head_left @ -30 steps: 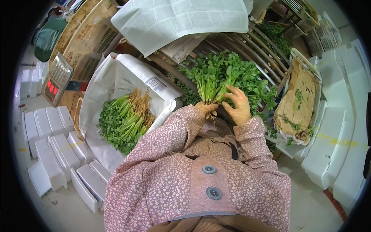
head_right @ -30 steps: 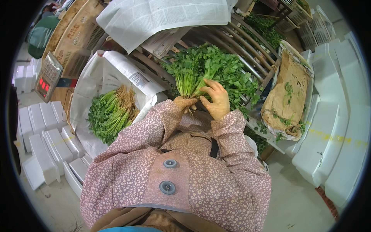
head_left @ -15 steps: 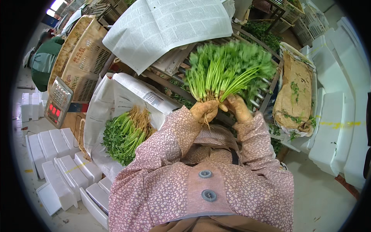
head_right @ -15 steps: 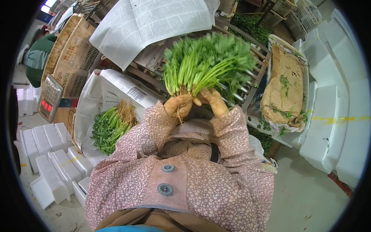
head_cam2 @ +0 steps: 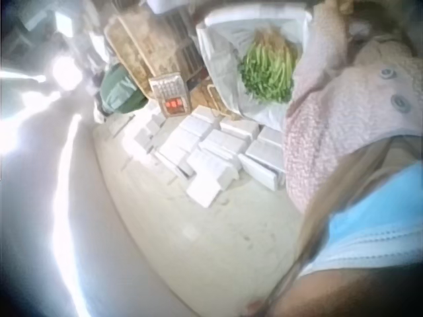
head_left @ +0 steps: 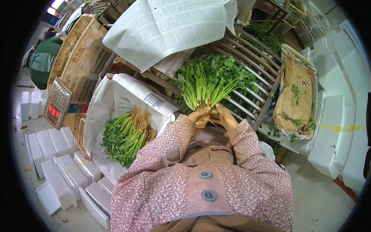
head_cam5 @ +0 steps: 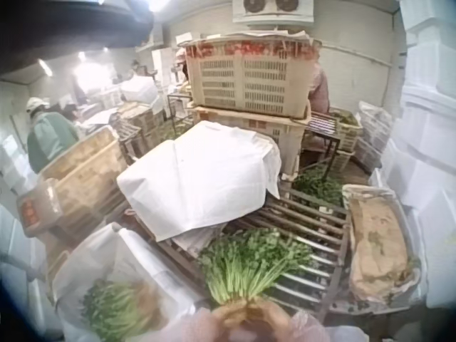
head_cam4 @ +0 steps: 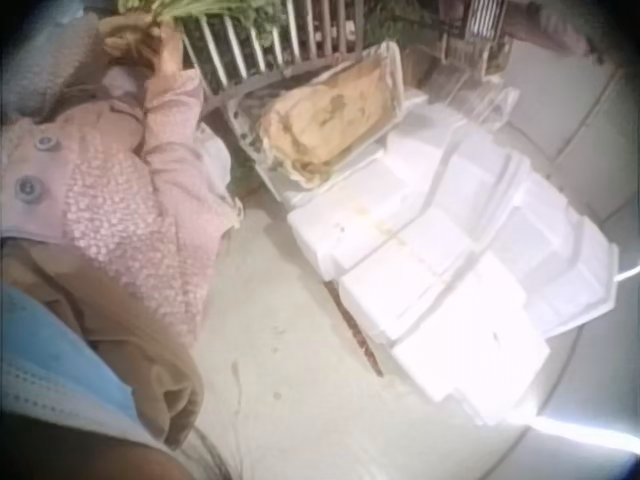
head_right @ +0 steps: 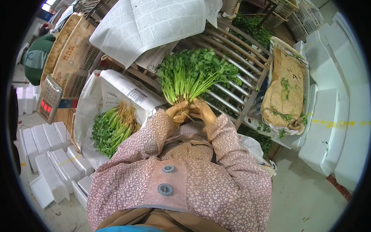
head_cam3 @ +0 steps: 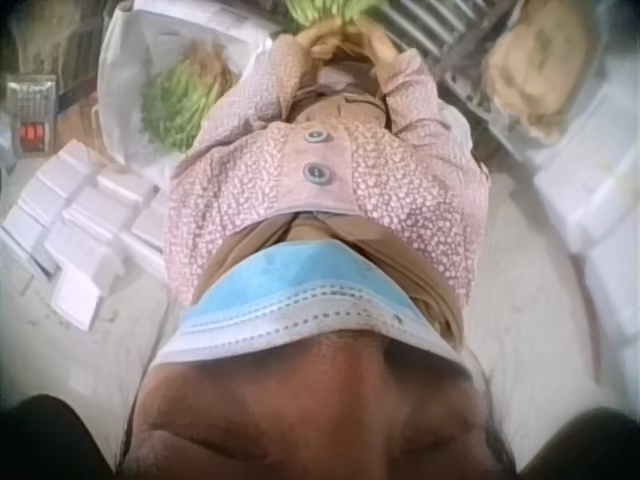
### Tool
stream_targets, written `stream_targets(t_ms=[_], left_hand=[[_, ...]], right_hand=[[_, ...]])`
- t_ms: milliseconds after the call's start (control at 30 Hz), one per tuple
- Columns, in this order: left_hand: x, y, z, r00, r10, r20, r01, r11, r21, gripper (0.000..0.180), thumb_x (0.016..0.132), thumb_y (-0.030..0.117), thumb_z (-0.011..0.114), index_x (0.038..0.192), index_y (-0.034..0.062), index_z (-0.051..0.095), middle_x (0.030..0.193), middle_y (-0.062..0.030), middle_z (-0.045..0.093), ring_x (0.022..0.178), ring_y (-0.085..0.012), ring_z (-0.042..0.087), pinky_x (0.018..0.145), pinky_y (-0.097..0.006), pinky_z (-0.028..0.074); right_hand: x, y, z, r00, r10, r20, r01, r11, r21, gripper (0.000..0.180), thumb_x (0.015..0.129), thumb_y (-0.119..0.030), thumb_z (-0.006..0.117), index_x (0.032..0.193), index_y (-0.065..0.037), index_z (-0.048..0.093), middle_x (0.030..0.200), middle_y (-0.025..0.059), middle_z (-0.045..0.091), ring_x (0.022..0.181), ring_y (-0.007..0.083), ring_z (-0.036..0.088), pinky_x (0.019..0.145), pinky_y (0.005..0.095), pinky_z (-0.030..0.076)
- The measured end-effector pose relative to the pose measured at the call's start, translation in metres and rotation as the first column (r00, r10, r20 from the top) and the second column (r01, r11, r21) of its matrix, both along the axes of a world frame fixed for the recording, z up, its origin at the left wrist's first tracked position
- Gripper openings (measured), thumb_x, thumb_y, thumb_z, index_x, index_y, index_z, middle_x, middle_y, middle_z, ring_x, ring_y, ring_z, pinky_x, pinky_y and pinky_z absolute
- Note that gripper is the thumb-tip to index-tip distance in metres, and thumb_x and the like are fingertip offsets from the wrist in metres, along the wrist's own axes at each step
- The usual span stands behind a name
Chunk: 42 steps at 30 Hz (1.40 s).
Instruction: The person gathers bunches of leafy green vegetables from a metal rack, aligns them by hand, and places them into a white styrofoam box lined with newspaper. The person repeats this process, moving vegetables from the rack to the box and occasionally adjusting the arrangement.
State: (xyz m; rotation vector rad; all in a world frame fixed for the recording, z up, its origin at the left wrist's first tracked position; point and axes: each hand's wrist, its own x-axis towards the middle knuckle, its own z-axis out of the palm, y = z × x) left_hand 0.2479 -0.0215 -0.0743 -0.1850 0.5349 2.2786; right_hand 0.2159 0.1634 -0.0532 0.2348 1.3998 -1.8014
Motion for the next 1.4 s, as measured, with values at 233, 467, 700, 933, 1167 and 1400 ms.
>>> stream_targets(t_ms=[233, 467, 700, 933, 1167, 1400], left_hand=[[-0.034, -0.009, 0.061, 0.975, -0.118, -0.189, 0.120, 0.993, 0.000, 0.029, 0.100, 0.023, 0.040, 0.101, 0.0005, 0.059, 0.044, 0.0052, 0.038, 0.031, -0.0056, 0.028, 0.031, -0.023, 0.024], [-0.002, 0.004, -0.012, 0.971, -0.194, 0.143, 0.174, 0.975, 0.138, 0.029, 0.097, 0.026, 0.045, 0.091, 0.0036, 0.062, 0.049, 0.0046, 0.046, 0.032, -0.0056, 0.030, 0.032, -0.024, 0.023], [0.007, 0.011, -0.016, 0.965, -0.124, -0.230, 0.081, 0.979, -0.189, 0.031, 0.096, 0.027, 0.048, 0.100, -0.0004, 0.063, 0.049, 0.0049, 0.045, 0.032, -0.0053, 0.032, 0.032, -0.021, 0.025], [0.005, 0.016, -0.001, 0.972, -0.232, 0.029, 0.233, 0.972, -0.043, 0.047, 0.092, 0.043, 0.054, 0.102, -0.0023, 0.062, 0.059, -0.0021, 0.057, 0.045, -0.0114, 0.052, 0.041, -0.024, 0.040], [0.022, 0.038, 0.050, 0.963, -0.251, 0.099, 0.266, 0.825, -0.499, 0.053, 0.090, 0.048, 0.056, 0.104, -0.0029, 0.062, 0.068, -0.0069, 0.063, 0.053, -0.0149, 0.059, 0.047, -0.027, 0.046], [0.025, -0.004, 0.047, 0.999, 0.047, 0.026, -0.025, 0.839, -0.544, 0.101, 0.077, 0.061, 0.065, 0.145, -0.0005, 0.021, 0.133, -0.0243, 0.045, 0.107, -0.0308, 0.059, 0.085, -0.034, 0.051]], right_hand=[[-0.045, -0.045, 0.071, 0.958, -0.248, -0.141, 0.206, 0.943, -0.261, 0.069, 0.074, -0.046, 0.077, 0.119, -0.001, 0.050, 0.100, 0.0091, 0.063, 0.086, 0.0165, 0.063, 0.072, 0.0271, 0.052], [-0.030, -0.038, 0.009, 0.970, -0.053, 0.238, 0.058, 0.998, -0.016, 0.060, 0.084, -0.044, 0.067, 0.124, -0.004, 0.048, 0.099, 0.0080, 0.062, 0.084, 0.0154, 0.062, 0.073, 0.0268, 0.054], [-0.009, -0.006, 0.034, 0.979, 0.117, 0.169, -0.101, 0.989, -0.104, 0.048, 0.089, -0.049, 0.059, 0.105, -0.004, 0.058, 0.080, -0.0004, 0.055, 0.073, 0.0112, 0.054, 0.068, 0.0254, 0.045], [-0.026, -0.012, 0.026, 0.784, 0.536, 0.313, -0.339, 0.793, -0.507, 0.051, 0.086, -0.048, 0.059, 0.104, -0.001, 0.056, 0.077, 0.0072, 0.056, 0.068, 0.0174, 0.052, 0.070, 0.0337, 0.046], [-0.027, -0.015, 0.027, 0.805, 0.394, 0.443, -0.180, 0.874, -0.451, 0.037, 0.085, -0.036, 0.061, 0.101, -0.003, 0.054, 0.083, 0.0099, 0.058, 0.068, 0.0214, 0.059, 0.059, 0.0361, 0.053], [-0.062, -0.002, 0.066, 0.931, 0.242, 0.274, 0.018, 0.717, -0.697, 0.022, 0.093, -0.026, 0.056, 0.083, -0.011, 0.043, 0.071, 0.0003, 0.044, 0.061, 0.0158, 0.044, 0.079, 0.0362, 0.045]])
